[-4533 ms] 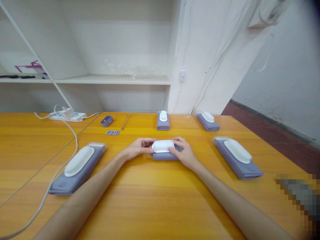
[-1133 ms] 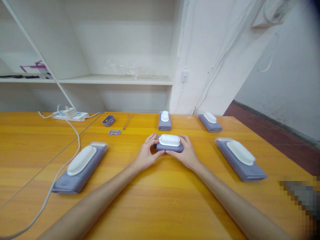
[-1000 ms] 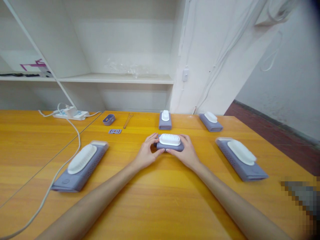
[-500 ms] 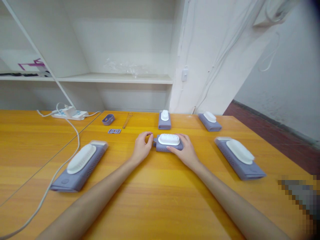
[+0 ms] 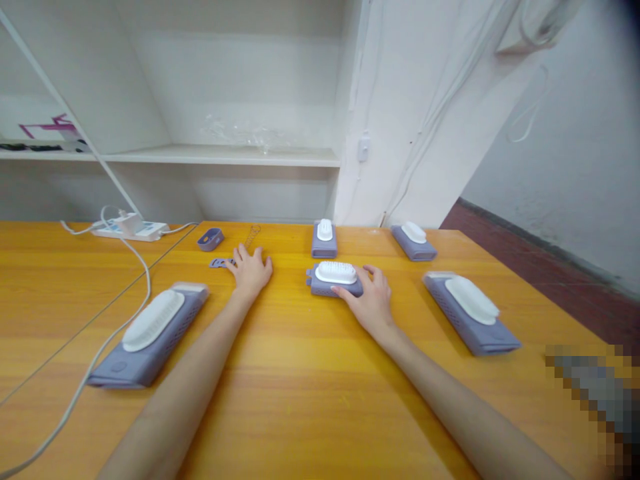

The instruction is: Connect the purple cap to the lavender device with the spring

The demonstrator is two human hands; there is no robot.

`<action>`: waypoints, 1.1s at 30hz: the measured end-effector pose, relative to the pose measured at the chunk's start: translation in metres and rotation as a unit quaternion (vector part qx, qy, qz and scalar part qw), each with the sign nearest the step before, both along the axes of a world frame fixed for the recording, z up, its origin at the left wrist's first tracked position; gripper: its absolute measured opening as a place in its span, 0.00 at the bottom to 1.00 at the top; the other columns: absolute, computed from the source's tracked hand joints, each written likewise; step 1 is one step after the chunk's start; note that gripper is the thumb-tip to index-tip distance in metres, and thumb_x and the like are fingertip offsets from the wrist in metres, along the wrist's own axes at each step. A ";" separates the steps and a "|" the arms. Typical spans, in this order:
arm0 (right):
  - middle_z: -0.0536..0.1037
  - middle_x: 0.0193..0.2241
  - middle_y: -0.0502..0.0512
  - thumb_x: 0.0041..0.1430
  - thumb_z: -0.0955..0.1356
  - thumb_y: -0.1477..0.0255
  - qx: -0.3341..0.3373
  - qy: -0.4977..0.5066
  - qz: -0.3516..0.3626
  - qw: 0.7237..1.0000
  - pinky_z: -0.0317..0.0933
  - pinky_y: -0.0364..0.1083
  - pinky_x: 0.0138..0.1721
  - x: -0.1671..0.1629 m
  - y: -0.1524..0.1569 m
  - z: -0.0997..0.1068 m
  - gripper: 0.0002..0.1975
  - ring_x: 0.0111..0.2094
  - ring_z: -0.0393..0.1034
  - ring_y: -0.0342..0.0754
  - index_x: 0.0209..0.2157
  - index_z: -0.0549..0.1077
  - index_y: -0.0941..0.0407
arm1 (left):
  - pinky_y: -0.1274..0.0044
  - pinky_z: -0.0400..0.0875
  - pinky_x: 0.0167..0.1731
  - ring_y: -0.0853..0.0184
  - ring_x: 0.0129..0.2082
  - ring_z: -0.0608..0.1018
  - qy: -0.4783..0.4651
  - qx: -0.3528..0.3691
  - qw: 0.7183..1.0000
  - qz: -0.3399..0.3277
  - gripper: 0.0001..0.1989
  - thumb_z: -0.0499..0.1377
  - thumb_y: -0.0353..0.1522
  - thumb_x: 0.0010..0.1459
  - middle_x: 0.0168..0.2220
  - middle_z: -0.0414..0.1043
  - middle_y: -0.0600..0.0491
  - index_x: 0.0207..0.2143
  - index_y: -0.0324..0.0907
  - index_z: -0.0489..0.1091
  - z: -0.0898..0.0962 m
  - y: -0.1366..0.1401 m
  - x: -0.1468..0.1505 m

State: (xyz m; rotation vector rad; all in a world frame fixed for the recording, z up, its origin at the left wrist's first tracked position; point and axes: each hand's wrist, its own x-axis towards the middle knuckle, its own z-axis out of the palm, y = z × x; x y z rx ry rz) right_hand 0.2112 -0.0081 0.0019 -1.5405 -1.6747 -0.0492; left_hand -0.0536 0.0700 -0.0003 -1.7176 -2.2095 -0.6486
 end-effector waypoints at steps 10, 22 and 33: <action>0.62 0.45 0.61 0.50 0.68 0.61 0.012 0.098 0.064 0.993 0.56 0.54 0.51 0.001 -0.001 0.000 0.14 0.49 0.60 0.55 0.23 0.63 0.55 | 0.62 0.57 0.42 0.54 0.42 0.69 0.048 -0.029 0.997 -0.046 0.15 0.45 0.34 0.58 0.38 0.67 0.41 0.34 0.38 0.69 0.010 -0.014 0.003; 0.59 0.56 0.60 0.55 0.64 0.67 0.010 0.035 0.116 0.993 0.44 0.61 0.57 -0.002 -0.002 0.002 0.07 0.59 0.48 0.57 0.32 0.70 0.56 | 0.75 0.64 0.34 0.65 0.35 0.70 -0.045 0.155 0.967 -0.198 0.06 0.48 0.31 0.57 0.34 0.64 0.48 0.29 0.41 0.63 0.014 -0.019 0.003; 0.69 0.42 0.58 0.58 0.62 0.70 0.097 0.041 0.086 0.991 0.58 0.54 0.48 0.006 -0.003 0.005 0.15 0.46 0.63 0.53 0.47 0.66 0.53 | 0.71 0.66 0.38 0.66 0.34 0.71 0.023 0.065 0.768 -0.637 0.09 0.49 0.34 0.59 0.33 0.69 0.49 0.30 0.43 0.66 0.015 -0.079 0.083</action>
